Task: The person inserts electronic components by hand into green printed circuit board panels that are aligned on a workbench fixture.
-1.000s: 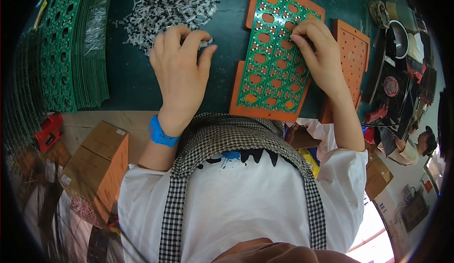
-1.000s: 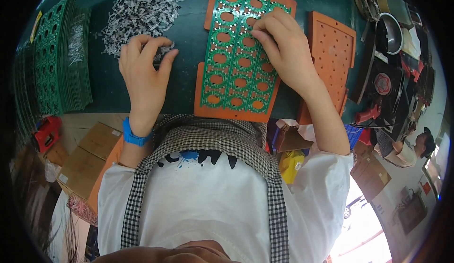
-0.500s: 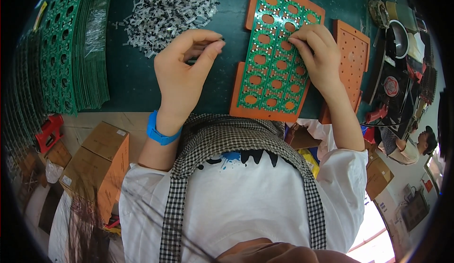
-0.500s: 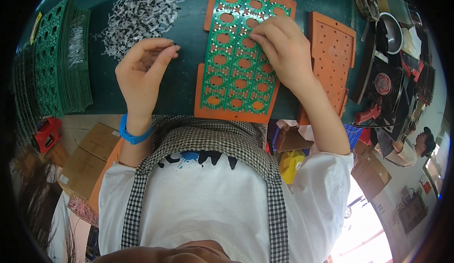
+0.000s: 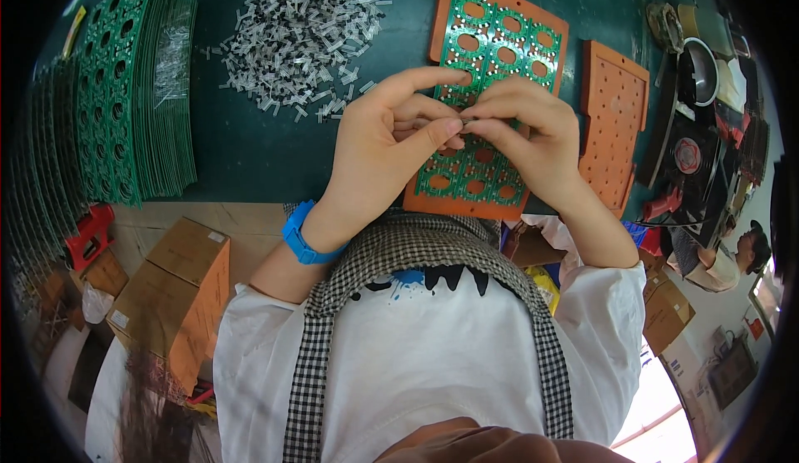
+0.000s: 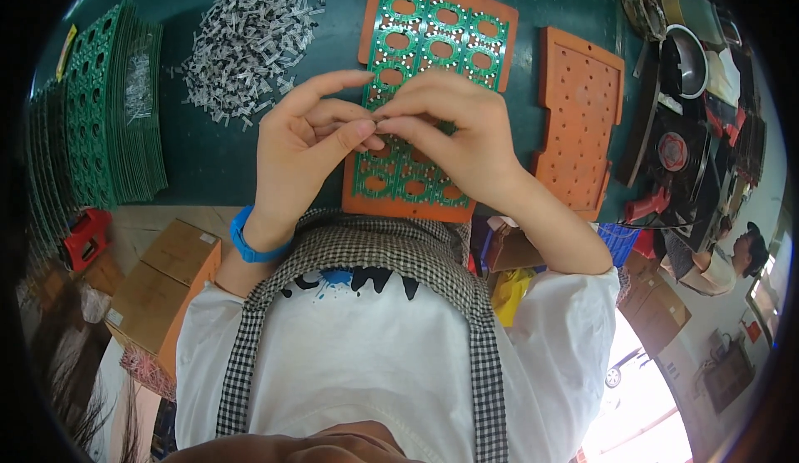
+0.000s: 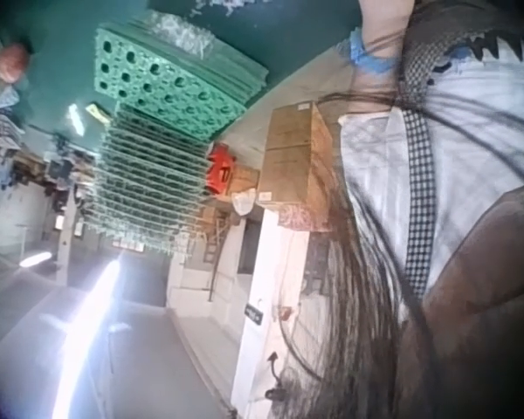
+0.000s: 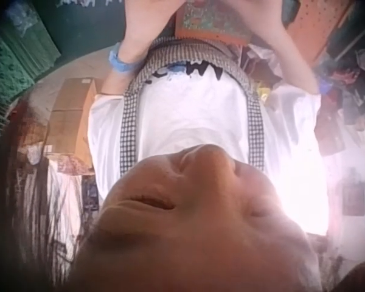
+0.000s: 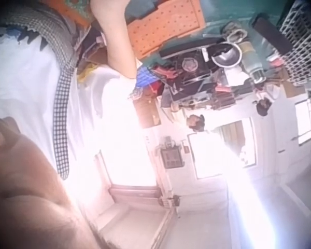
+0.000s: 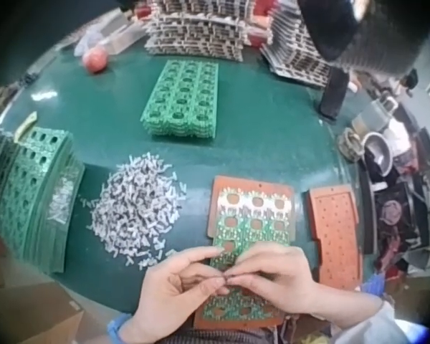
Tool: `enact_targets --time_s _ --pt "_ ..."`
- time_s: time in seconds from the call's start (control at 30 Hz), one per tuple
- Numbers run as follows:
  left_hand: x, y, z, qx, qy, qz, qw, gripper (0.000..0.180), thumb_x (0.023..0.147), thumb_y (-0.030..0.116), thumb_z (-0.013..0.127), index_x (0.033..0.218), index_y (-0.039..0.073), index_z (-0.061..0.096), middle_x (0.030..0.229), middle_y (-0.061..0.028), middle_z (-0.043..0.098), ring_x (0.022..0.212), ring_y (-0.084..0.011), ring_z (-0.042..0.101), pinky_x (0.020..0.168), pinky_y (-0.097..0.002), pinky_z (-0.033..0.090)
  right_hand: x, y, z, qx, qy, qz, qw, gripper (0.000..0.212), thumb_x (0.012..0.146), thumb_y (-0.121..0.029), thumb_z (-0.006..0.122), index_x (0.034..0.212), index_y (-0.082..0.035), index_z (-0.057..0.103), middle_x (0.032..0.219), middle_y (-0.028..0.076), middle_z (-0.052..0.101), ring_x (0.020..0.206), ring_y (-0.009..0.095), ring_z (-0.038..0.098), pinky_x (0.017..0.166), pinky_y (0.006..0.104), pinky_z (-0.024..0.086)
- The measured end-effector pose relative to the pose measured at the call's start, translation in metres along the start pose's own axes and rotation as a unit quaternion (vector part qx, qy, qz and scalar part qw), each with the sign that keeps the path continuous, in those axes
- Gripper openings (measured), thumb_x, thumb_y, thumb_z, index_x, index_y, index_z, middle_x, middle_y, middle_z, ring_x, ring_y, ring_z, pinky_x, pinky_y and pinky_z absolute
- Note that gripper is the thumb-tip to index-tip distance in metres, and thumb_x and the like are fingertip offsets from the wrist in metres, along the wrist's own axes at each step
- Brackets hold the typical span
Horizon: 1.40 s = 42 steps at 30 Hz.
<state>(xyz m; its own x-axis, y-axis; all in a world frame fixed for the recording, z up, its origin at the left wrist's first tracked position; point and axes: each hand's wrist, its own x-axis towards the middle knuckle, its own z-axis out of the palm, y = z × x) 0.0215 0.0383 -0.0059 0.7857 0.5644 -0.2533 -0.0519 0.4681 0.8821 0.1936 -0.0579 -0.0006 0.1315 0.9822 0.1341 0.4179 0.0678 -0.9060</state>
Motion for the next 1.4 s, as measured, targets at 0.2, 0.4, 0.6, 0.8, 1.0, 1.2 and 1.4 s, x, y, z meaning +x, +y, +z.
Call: enact_targets --time_s 0.2,0.4,0.6,0.8,1.0,1.2,1.4 --pt "0.005 0.003 -0.006 0.060 0.010 0.016 0.998 0.028 0.088 -0.003 0.058 0.117 -0.003 0.057 0.091 -0.0109 0.069 0.079 -0.0128 0.066 0.072 -0.0238 0.054 0.016 0.009 -0.024 -0.113 0.054 -0.001 0.992 0.010 0.081 -0.006 0.070 0.089 -0.001 0.067 0.082 0.005 0.064 0.073 0.013 0.061 0.064 0.0242 0.048" --pt "0.014 -0.001 -0.019 0.028 0.056 0.023 0.998 0.024 0.089 -0.002 0.060 0.113 -0.005 0.059 0.092 -0.0136 0.069 0.082 -0.0161 0.066 0.075 -0.0257 0.054 0.027 0.037 -0.054 -0.172 0.065 0.065 0.981 0.008 0.083 -0.007 0.067 0.088 -0.001 0.065 0.081 0.004 0.061 0.075 0.013 0.059 0.066 0.0253 0.046" --pt "0.016 -0.007 -0.019 0.014 0.062 0.042 0.997 0.022 0.089 -0.001 0.060 0.111 -0.005 0.062 0.093 -0.0132 0.069 0.083 -0.0172 0.067 0.074 -0.0253 0.054 0.029 0.047 -0.050 -0.202 0.054 0.019 0.978 0.011 0.082 -0.008 0.069 0.089 0.000 0.065 0.089 0.006 0.063 0.085 0.018 0.061 0.072 0.0280 0.048" --pt "0.013 -0.009 -0.021 0.035 0.047 0.028 0.998 0.016 0.088 -0.001 0.061 0.103 -0.005 0.066 0.092 -0.0140 0.069 0.081 -0.0171 0.067 0.073 -0.0252 0.054 0.028 0.046 -0.048 -0.217 0.063 0.012 0.974 0.011 0.081 -0.008 0.069 0.088 -0.001 0.066 0.087 0.006 0.064 0.085 0.021 0.061 0.072 0.0296 0.049" --pt "0.014 -0.006 -0.018 0.027 0.034 0.022 0.999 0.018 0.088 -0.001 0.061 0.105 -0.004 0.065 0.092 -0.0148 0.070 0.079 -0.0169 0.068 0.066 -0.0240 0.053 0.025 0.052 -0.042 -0.251 0.098 -0.016 0.963 0.009 0.080 -0.007 0.069 0.087 -0.003 0.066 0.087 0.006 0.064 0.084 0.023 0.061 0.071 0.0308 0.049" --pt "0.011 -0.001 -0.009 0.025 0.024 -0.009 0.999 0.027 0.089 0.002 0.060 0.116 -0.003 0.058 0.094 -0.0138 0.070 0.081 -0.0163 0.069 0.061 -0.0210 0.052 0.015 0.044 -0.038 -0.435 0.079 -0.132 0.887 0.020 0.074 -0.012 0.074 0.092 -0.007 0.067 0.086 0.006 0.062 0.082 0.023 0.061 0.071 0.0333 0.049" --pt "0.007 0.001 -0.003 -0.002 0.020 -0.022 1.000 0.034 0.089 0.001 0.060 0.122 -0.003 0.053 0.093 -0.0136 0.069 0.081 -0.0164 0.068 0.063 -0.0222 0.052 0.013 -0.003 -0.016 -0.396 0.062 -0.087 0.912 0.035 0.068 -0.012 0.078 0.102 -0.008 0.068 0.088 0.005 0.061 0.081 0.022 0.060 0.072 0.0349 0.049"
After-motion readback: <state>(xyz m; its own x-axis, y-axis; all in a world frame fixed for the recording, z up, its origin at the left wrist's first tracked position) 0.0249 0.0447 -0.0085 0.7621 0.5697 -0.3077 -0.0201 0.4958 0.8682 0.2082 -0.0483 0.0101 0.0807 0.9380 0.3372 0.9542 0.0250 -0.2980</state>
